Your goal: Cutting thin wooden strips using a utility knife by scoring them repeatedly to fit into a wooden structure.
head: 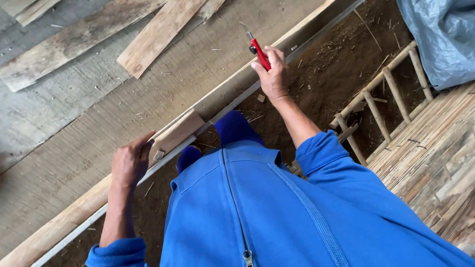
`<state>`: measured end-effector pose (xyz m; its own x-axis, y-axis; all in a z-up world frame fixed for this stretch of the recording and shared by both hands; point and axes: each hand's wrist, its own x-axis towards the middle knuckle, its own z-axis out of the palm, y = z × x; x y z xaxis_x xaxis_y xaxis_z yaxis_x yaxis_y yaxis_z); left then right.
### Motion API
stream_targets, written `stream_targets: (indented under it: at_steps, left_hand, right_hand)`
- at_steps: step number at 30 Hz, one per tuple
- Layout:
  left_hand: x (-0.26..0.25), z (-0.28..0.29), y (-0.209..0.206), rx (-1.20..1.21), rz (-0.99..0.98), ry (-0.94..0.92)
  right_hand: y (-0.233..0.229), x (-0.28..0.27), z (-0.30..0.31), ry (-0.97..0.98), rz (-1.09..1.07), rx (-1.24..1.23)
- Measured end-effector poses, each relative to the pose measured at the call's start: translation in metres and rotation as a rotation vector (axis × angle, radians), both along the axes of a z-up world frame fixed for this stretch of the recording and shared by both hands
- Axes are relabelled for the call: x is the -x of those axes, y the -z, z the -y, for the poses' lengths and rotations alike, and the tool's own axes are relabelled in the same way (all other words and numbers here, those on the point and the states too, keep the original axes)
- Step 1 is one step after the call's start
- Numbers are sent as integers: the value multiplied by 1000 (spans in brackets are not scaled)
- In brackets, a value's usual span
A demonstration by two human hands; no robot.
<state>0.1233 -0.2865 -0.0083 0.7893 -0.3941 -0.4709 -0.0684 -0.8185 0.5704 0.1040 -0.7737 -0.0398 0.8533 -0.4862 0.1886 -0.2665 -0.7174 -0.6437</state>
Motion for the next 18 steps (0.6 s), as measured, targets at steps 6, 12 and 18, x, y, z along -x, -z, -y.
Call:
stream_targets:
  at_steps: [6,12,18]
  left_hand:
    - [7,8,-19,-12,-10,-50]
    - [-1,10,-19,-21,-84,-82]
    - [-7,12,-28,-32,-142,-103]
  right_hand:
    - [-2,-3,0,27,-93,38]
    - [-15,-12,-4,-15,-61,-37]
    - [-12,-13,-4,-29,-46,-44]
